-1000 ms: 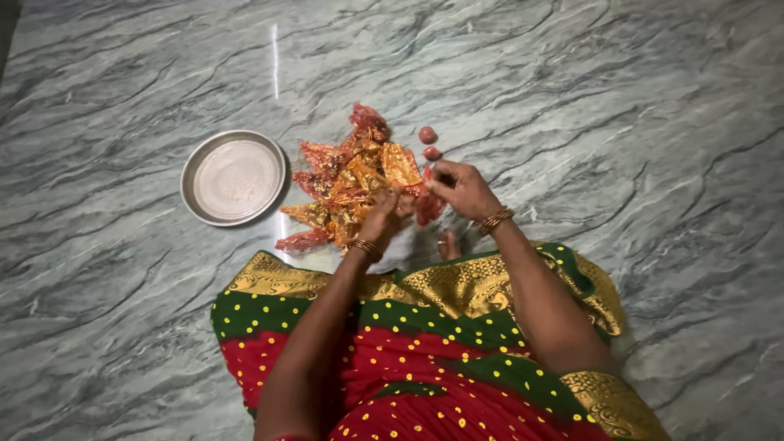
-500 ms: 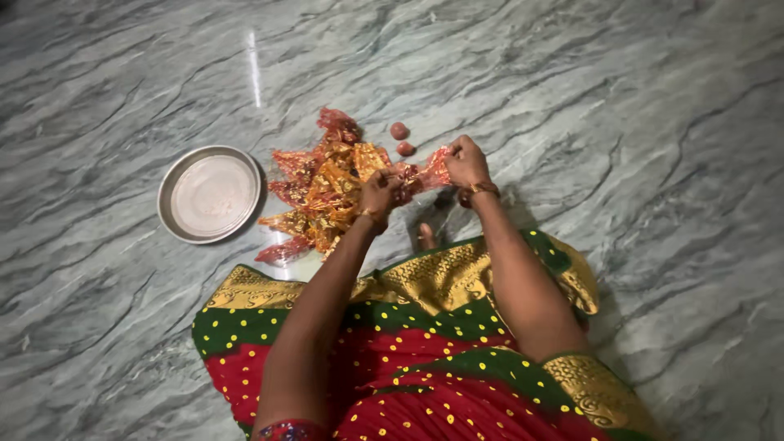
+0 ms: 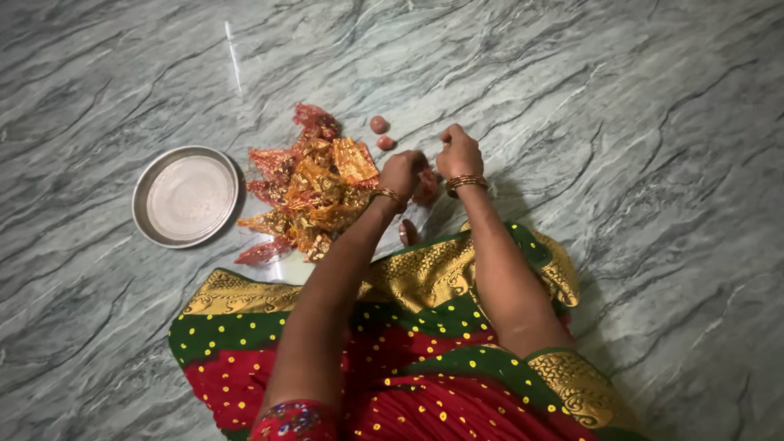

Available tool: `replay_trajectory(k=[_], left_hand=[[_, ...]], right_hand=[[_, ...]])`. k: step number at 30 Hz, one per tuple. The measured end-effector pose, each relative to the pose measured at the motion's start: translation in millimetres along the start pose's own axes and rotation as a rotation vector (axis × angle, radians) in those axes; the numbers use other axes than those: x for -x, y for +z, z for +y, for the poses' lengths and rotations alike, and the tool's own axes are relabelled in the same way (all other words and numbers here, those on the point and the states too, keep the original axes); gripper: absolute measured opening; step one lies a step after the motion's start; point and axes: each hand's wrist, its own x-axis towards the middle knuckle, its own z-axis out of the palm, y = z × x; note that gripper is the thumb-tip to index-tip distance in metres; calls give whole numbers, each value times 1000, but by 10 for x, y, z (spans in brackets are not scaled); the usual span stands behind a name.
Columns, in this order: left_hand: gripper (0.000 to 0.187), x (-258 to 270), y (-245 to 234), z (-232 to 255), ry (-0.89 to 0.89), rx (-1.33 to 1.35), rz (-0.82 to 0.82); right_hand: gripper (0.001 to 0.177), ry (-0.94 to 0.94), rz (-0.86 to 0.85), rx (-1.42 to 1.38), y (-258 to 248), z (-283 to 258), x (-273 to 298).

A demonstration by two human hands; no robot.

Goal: The person sits on a marble floor and unwraps small items from a decorative orange and gold mesh bag. They remove dark-colored items and reddish round items one by one, placing them on the floor beside the bag.

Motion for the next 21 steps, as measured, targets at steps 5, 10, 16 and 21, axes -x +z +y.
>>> replay_trajectory(k=[5, 10, 16, 21], left_hand=[[13, -51, -174, 283, 300, -173, -18], [12, -57, -222, 374, 184, -160, -112], [29, -136, -307, 367, 166, -21, -102], [31, -282, -386, 368, 54, 70, -64]], right_hand=[[13, -30, 59, -63, -77, -99, 58], [10, -49, 55, -49, -79, -71, 24], [12, -53, 79, -79, 0, -28, -5], [18, -160, 72, -126, 75, 94, -78]])
